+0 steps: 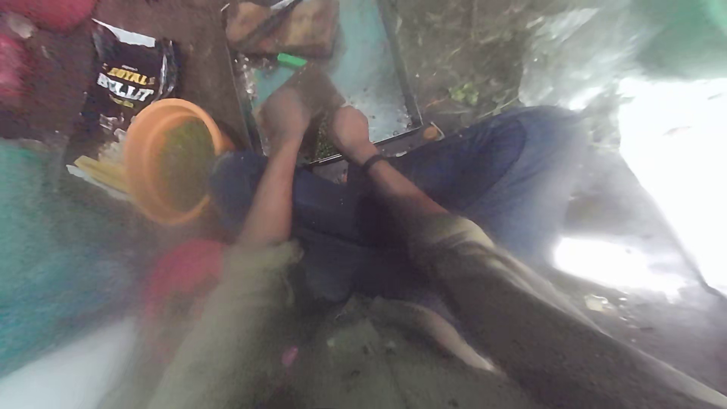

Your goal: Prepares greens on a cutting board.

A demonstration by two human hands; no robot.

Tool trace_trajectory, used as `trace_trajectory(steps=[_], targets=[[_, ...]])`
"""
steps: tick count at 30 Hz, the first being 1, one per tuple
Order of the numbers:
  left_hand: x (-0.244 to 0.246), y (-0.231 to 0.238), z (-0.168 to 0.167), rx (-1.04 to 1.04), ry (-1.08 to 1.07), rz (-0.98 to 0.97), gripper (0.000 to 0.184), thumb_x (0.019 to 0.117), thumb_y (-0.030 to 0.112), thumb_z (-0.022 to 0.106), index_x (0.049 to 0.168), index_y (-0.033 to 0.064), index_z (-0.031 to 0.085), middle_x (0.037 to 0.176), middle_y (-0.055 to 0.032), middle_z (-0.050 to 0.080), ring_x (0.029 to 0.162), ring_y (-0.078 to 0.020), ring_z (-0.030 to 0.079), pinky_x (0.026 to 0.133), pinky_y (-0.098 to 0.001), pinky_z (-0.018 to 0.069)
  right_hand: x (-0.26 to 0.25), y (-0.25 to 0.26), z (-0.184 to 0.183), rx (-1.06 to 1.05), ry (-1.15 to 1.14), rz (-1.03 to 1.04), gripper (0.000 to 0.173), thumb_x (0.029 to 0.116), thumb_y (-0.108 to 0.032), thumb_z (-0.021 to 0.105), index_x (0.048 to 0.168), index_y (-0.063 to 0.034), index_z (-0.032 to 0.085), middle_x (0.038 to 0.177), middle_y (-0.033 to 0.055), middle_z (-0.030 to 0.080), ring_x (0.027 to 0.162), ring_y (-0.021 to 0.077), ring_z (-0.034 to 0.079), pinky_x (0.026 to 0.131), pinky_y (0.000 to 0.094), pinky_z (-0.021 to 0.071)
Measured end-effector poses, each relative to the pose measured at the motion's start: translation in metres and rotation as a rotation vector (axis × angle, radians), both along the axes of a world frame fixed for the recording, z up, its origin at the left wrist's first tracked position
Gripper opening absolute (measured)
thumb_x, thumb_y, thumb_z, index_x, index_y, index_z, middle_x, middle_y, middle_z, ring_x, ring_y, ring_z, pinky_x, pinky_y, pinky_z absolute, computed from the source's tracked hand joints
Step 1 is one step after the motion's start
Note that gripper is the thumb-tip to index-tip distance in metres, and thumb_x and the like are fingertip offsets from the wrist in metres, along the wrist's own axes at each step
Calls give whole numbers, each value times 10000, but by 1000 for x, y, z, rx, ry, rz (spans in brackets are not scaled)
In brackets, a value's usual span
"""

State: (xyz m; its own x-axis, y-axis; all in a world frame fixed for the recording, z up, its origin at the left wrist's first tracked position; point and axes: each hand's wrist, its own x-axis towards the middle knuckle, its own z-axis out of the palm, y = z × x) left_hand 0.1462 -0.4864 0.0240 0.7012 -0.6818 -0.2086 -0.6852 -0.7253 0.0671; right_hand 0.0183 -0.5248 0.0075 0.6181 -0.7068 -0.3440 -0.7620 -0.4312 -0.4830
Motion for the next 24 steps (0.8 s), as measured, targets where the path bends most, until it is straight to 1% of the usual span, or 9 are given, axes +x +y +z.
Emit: trace_trajectory(steps=[2, 5, 9, 12, 15, 17, 19, 22, 24], targets=[[-4, -1, 3, 9, -21, -19, 289, 916, 239, 665, 1188, 222, 761, 1250, -113, 730, 1203, -346, 673, 974, -636, 529, 2, 1, 1, -20, -1, 7, 327, 1009, -220, 538, 1277, -82, 666, 1056, 216, 731, 1011, 428, 717, 781, 608, 565], [-7, -3, 3, 33, -41, -32, 240, 929, 218, 660, 1140, 170, 763, 1226, -140, 726, 1183, -362, 677, 962, -627, 542, 5, 2, 2, -31, 1, 14, 317, 1005, -212, 542, 1259, -75, 672, 1061, 224, 730, 1016, 438, 714, 786, 619, 562], [-6, -3, -2, 27, -53, -39, 255, 931, 203, 650, 1133, 71, 732, 1231, -174, 710, 1186, -380, 669, 980, -616, 541, 8, 4, -1, -47, 0, 29, 360, 991, -211, 552, 1323, -129, 661, 1071, 207, 738, 1017, 425, 718, 782, 617, 564], [-8, -4, 2, 50, -20, -38, 269, 939, 183, 642, 1171, 77, 728, 1273, -186, 691, 1210, -388, 656, 987, -620, 534, 10, 5, -4, -42, 16, 31, 338, 993, -226, 564, 1298, -120, 666, 1089, 214, 733, 1037, 432, 711, 802, 624, 556], [-11, -4, 7, 40, -19, -57, 268, 960, 175, 617, 1191, 93, 727, 1287, -191, 687, 1213, -394, 657, 978, -620, 537, 18, 5, -9, -78, 22, 19, 363, 1003, -266, 547, 1317, -132, 670, 1086, 208, 736, 1025, 428, 715, 787, 632, 559], [-12, -5, 9, 38, -8, -52, 278, 966, 167, 615, 1209, 100, 730, 1314, -187, 677, 1235, -392, 644, 998, -621, 524, 24, 5, -7, -74, 26, 7, 356, 1025, -291, 517, 1295, -129, 682, 1087, 202, 739, 1030, 415, 717, 792, 625, 559], [-10, -5, 7, 33, -34, -52, 263, 954, 180, 614, 1175, 99, 730, 1269, -178, 701, 1199, -385, 666, 964, -630, 531, 31, 2, -10, -105, 12, 2, 339, 1033, -318, 497, 1213, -122, 705, 1077, 181, 739, 1007, 388, 725, 766, 609, 571], [-7, -5, 5, 28, -29, -62, 254, 949, 173, 620, 1167, 97, 729, 1244, -177, 709, 1182, -381, 673, 954, -640, 528, 39, -2, -16, -150, -30, 34, 351, 1036, -290, 493, 1296, -160, 689, 1105, 172, 738, 1022, 389, 718, 758, 599, 575], [-5, -5, 3, 13, -21, -61, 257, 948, 167, 625, 1170, 118, 745, 1246, -163, 714, 1181, -370, 678, 973, -629, 537, 40, -5, -18, -163, -45, 47, 378, 1018, -299, 529, 1348, -182, 669, 1121, 168, 741, 1027, 388, 720, 763, 603, 580]])
